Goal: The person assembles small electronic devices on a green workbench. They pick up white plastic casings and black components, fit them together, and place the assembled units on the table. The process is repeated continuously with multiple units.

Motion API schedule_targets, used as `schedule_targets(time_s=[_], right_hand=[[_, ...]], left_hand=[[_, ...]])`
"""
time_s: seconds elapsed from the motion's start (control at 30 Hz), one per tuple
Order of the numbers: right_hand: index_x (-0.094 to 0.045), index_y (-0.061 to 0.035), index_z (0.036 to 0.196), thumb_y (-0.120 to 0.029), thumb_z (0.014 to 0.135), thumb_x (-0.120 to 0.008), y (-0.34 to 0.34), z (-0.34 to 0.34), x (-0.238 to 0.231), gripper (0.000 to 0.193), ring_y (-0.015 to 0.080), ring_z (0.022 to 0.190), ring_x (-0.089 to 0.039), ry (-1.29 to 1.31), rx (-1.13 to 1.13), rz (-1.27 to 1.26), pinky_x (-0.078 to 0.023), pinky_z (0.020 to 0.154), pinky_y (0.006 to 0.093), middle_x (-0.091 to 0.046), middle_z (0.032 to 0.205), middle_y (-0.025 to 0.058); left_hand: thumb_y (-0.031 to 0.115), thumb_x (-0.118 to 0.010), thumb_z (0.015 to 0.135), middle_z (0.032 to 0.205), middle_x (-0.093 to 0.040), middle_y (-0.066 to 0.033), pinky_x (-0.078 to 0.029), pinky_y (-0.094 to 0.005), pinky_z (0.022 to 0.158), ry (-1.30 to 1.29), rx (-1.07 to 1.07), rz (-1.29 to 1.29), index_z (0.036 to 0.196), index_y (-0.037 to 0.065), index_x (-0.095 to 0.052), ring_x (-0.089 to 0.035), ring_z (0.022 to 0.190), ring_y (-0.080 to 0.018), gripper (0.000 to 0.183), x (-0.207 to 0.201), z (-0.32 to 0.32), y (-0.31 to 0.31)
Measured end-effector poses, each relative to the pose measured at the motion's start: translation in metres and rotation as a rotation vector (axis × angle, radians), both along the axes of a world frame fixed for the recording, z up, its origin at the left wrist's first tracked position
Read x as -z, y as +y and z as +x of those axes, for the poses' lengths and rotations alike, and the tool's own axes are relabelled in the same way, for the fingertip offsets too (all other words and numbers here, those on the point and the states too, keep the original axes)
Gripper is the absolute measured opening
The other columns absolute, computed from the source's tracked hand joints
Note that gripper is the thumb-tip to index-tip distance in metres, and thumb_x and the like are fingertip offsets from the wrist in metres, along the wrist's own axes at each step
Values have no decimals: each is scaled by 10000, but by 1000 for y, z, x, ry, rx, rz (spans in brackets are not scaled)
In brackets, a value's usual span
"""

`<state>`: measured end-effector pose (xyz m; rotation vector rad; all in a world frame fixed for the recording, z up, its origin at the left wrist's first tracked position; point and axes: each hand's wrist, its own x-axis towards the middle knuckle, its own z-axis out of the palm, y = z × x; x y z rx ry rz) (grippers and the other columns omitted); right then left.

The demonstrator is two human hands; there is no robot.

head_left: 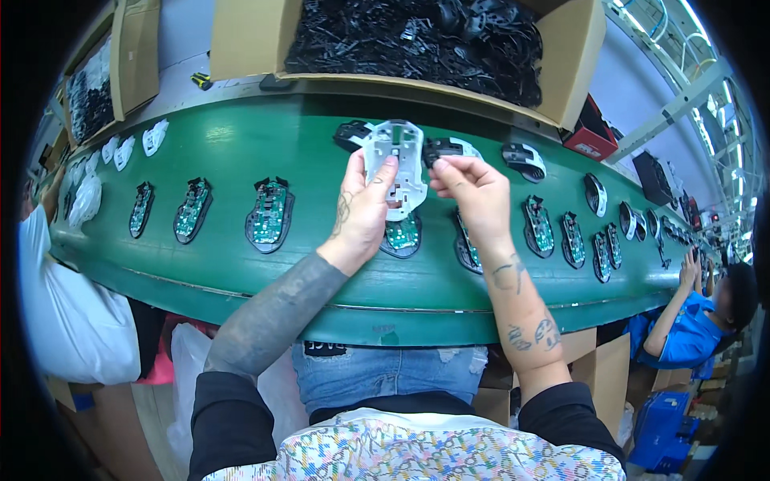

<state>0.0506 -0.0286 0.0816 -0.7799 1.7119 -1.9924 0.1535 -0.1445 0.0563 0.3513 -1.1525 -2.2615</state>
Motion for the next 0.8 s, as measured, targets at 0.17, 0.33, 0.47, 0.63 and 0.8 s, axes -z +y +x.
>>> schedule_targets(time_s=[0.17, 0.33, 0.47, 0.63, 0.8], right_hand=[[-681, 23, 974, -87, 860, -663, 2, 8, 13, 160, 54, 735, -592, 41, -64, 76, -476, 654, 184, -672, 835, 31], [-682, 7, 1045, -78, 855, -652, 8, 8, 18, 210, 92, 764, -619, 294, -123, 132, -489, 681, 201, -690, 898, 71], [-671, -5, 1079, -53, 852, -637, 10, 5, 20, 234, 147, 928, -634, 509, -145, 88, -501, 786, 237, -668, 1045, 132], [-607, 1, 1183, -32, 887, -596, 7, 14, 25, 298, 168, 1081, -581, 304, -231, 29, -482, 886, 264, -592, 1212, 140], [-590, 4, 1203, -27, 883, -611, 5, 20, 26, 323, 163, 1103, -562, 118, -274, -107, -491, 892, 273, -539, 1281, 124]], left_hand=[[215, -493, 975, 1137, -540, -82, -482, -275, 819, -33, -197, -302, 1271, 39, -390, -553, 1014, -141, 359, 14, -1, 9], [196, -482, 975, 1177, -523, -135, -432, -311, 909, -54, -273, -648, 1297, -15, -357, -535, 1065, -199, 404, 20, 7, 6], [178, -590, 919, 1169, -529, -143, -458, -315, 891, -15, -174, -590, 1312, -15, -316, -552, 1062, -196, 517, 20, 10, 4], [159, -676, 860, 1171, -532, -126, -476, -310, 883, -19, -192, -616, 1321, -5, -287, -576, 1034, -183, 625, 19, 9, -1], [171, -684, 856, 1164, -542, -116, -482, -298, 867, 55, -87, -491, 1295, 6, -320, -584, 1014, -170, 594, 12, 11, -1]])
